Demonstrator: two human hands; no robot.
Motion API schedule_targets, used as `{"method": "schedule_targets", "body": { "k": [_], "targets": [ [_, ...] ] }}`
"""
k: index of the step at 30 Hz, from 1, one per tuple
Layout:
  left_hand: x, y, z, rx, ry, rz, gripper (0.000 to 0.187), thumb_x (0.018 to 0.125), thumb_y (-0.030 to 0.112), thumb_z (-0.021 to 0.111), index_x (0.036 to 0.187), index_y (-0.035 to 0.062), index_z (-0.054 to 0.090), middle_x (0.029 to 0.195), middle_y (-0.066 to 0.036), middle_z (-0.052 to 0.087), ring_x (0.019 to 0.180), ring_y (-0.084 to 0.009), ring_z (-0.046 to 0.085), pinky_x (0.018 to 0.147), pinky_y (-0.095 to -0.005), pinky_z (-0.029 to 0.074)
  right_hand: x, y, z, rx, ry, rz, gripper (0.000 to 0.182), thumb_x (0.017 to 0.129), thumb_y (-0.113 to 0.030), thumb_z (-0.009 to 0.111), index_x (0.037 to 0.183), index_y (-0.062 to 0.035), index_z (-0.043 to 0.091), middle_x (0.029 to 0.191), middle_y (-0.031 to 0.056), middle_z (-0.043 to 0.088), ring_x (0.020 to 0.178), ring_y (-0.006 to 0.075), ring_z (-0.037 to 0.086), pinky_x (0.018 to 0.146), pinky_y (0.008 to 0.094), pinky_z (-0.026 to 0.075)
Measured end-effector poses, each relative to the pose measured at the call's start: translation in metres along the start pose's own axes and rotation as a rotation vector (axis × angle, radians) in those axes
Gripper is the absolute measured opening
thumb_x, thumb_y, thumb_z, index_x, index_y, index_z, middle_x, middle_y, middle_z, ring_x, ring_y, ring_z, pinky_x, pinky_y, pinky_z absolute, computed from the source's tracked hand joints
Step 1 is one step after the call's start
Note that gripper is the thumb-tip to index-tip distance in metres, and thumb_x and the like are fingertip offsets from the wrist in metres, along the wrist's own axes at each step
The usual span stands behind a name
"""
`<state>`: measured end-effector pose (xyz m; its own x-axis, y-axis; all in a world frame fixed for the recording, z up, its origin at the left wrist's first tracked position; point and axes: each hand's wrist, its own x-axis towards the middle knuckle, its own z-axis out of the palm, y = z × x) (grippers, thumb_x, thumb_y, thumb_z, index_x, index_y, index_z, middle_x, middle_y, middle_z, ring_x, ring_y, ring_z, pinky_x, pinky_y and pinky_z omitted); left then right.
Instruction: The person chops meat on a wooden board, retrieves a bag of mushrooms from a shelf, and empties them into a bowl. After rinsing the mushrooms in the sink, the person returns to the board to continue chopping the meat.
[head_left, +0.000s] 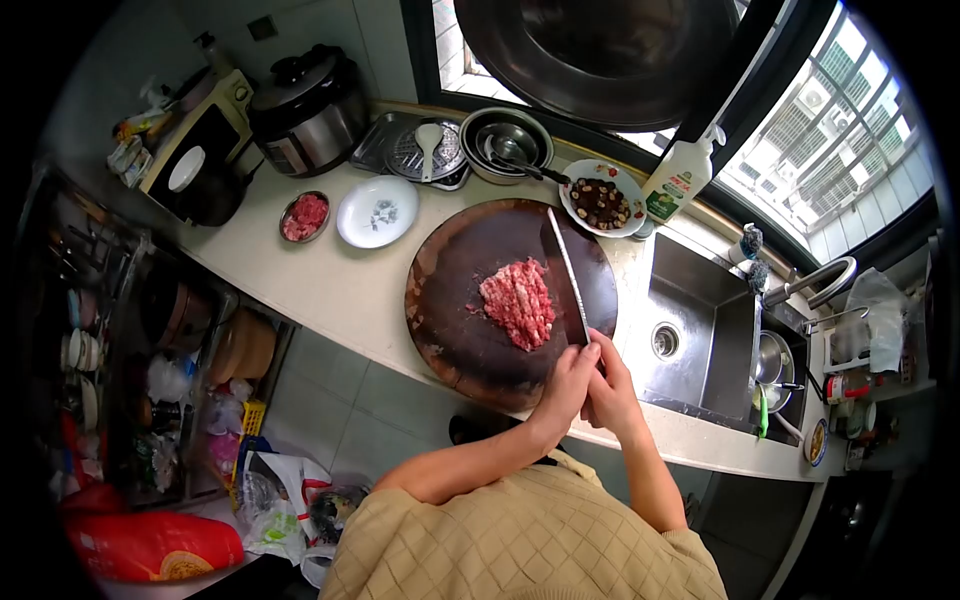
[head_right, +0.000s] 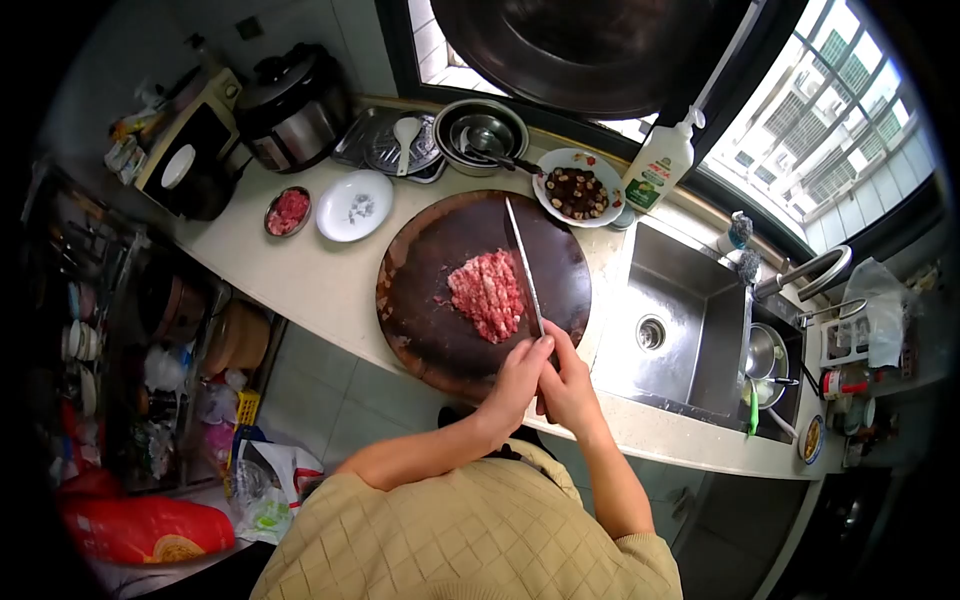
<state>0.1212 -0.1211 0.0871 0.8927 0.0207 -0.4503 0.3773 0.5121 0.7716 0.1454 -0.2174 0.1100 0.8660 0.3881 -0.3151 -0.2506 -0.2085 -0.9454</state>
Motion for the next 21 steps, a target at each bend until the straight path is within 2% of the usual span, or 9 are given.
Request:
{"method": "schedule_targets", "body": {
  "k": [2,4,6,8,9,14,17,18,21],
  "targets": [
    [0.005,-0.009,0.001,0.057,0.078,0.232,0.034,0.093,0.033,0.044,0.088,0.0009,0.055,0.079,-0.008,0.057,0.073,-0.0148,0.055,0.065,-0.0292,0.044,0.018,0.033,0.005,-0.163,0.113,-0.42,0.041,0.092,-0.016,0.046,0.132,-0.0103,0.038,0.063,0.0064,0.054,0.042,0.0119,0.048,0.037,0.026,0.038],
    [0.019,-0.024,-0.007,0.011,0.168,0.296,0.034,0.093,0.034,0.045,0.089,0.001,0.055,0.079,-0.008,0.057,0.072,-0.016,0.055,0.066,-0.0313,0.045,0.026,0.033,0.013,-0.117,0.05,-0.108,0.04,0.093,-0.02,0.045,0.131,-0.0095,0.038,0.061,0.0068,0.053,0.041,0.0129,0.048,0.036,0.0274,0.037],
    [0.035,-0.029,-0.027,-0.097,0.083,-0.036,0.034,0.093,0.034,0.044,0.089,0.0022,0.055,0.075,-0.006,0.056,0.063,-0.0143,0.054,0.053,-0.0289,0.044,0.033,0.036,0.016,-0.092,0.011,0.077,0.04,0.093,-0.023,0.044,0.13,-0.0089,0.039,0.058,0.0068,0.052,0.04,0.0135,0.048,0.035,0.028,0.037],
    [0.033,-0.012,-0.023,-0.173,-0.009,-0.075,0.032,0.094,0.034,0.042,0.09,0.0037,0.054,0.07,-0.005,0.054,0.052,-0.0124,0.05,0.04,-0.0265,0.038,0.04,0.028,0.012,-0.058,-0.001,0.092,0.04,0.093,-0.024,0.044,0.129,-0.0085,0.039,0.058,0.0066,0.052,0.04,0.0131,0.048,0.035,0.0276,0.036],
    [0.018,-0.001,-0.022,-0.175,-0.134,-0.064,0.031,0.093,0.033,0.044,0.09,0.0033,0.054,0.071,-0.004,0.054,0.054,-0.0123,0.051,0.042,-0.0266,0.039,0.023,0.011,0.011,-0.029,0.002,0.114,0.039,0.093,-0.023,0.044,0.129,-0.0084,0.039,0.057,0.0066,0.052,0.04,0.0127,0.048,0.035,0.0274,0.036],
    [0.018,-0.024,-0.017,0.016,0.111,0.32,0.024,0.094,0.028,0.044,0.093,0.0063,0.055,0.082,-0.001,0.053,0.073,-0.0081,0.052,0.059,-0.0245,0.043,0.022,0.036,0.026,-0.178,0.124,-0.216,0.038,0.092,-0.022,0.045,0.127,-0.0078,0.04,0.061,0.0098,0.055,0.044,0.0137,0.052,0.039,0.0261,0.039],
    [0.033,-0.025,-0.03,-0.163,0.064,0.002,0.03,0.093,0.037,0.043,0.088,0.0083,0.053,0.06,-0.003,0.05,0.042,-0.0153,0.046,0.034,-0.0286,0.035,0.036,0.031,0.021,-0.115,0.007,0.159,0.038,0.091,-0.024,0.046,0.125,-0.0071,0.041,0.061,0.0104,0.055,0.041,0.0151,0.051,0.035,0.0283,0.037],
    [0.035,-0.013,-0.03,-0.199,0.005,-0.107,0.032,0.093,0.039,0.043,0.086,0.0087,0.052,0.054,-0.004,0.048,0.033,-0.0177,0.043,0.028,-0.03,0.032,0.035,0.026,0.018,-0.089,0.019,0.112,0.039,0.09,-0.024,0.047,0.126,-0.0071,0.041,0.061,0.0094,0.055,0.038,0.015,0.049,0.031,0.0298,0.035],
    [0.004,0.002,-0.01,-0.082,-0.083,0.03,0.03,0.093,0.034,0.045,0.087,0.0057,0.053,0.065,-0.003,0.053,0.045,-0.0116,0.047,0.036,-0.0252,0.036,-0.001,-0.006,0.015,-0.007,0.071,0.078,0.04,0.09,-0.019,0.048,0.128,-0.0069,0.04,0.061,0.0065,0.053,0.042,0.0113,0.048,0.037,0.0259,0.038]
  ]
}}
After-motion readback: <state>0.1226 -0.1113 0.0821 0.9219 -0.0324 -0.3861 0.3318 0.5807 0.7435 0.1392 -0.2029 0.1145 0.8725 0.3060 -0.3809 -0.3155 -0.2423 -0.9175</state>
